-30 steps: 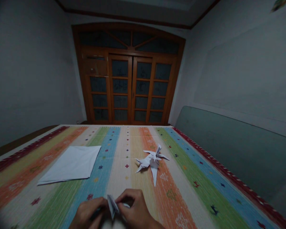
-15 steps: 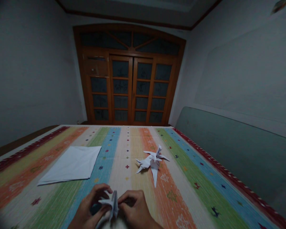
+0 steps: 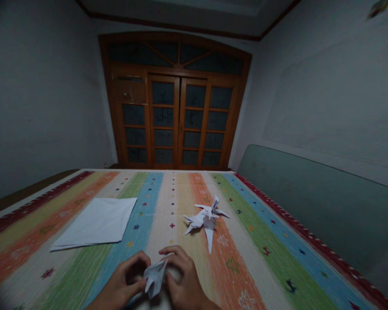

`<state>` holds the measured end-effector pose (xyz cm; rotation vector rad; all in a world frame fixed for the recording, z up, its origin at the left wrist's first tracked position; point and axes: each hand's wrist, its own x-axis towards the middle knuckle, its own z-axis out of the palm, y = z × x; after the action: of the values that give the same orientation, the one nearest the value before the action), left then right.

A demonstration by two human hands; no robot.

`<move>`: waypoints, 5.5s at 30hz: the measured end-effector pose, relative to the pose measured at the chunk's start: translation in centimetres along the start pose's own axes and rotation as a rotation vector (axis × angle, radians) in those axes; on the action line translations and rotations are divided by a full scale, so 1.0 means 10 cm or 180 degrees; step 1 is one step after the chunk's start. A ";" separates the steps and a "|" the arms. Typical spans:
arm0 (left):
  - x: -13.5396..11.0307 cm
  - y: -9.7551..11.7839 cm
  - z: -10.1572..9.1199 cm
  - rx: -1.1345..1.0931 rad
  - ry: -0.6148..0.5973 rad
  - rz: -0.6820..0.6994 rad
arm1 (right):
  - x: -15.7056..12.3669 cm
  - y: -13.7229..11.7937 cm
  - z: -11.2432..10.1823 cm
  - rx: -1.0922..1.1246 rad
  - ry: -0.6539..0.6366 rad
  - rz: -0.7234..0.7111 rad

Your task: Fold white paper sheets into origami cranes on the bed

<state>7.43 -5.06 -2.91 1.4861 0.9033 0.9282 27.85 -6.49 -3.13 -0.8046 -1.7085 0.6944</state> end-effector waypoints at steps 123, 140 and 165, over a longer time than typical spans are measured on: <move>-0.10 -0.15 -0.11 0.0111 -0.0122 0.0572 | -0.08 0.19 0.11 0.0732 -0.0503 0.1242; -0.11 0.03 -0.17 0.0819 0.0087 0.0849 | -0.13 0.24 0.12 0.0385 -0.0620 0.1074; -0.10 0.13 -0.28 0.2235 0.0052 0.2196 | -0.16 0.27 0.12 0.0136 -0.0647 0.1041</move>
<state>4.54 -5.04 -1.51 2.4918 0.7650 1.1689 27.43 -6.16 -6.49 -1.0242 -1.7525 1.0625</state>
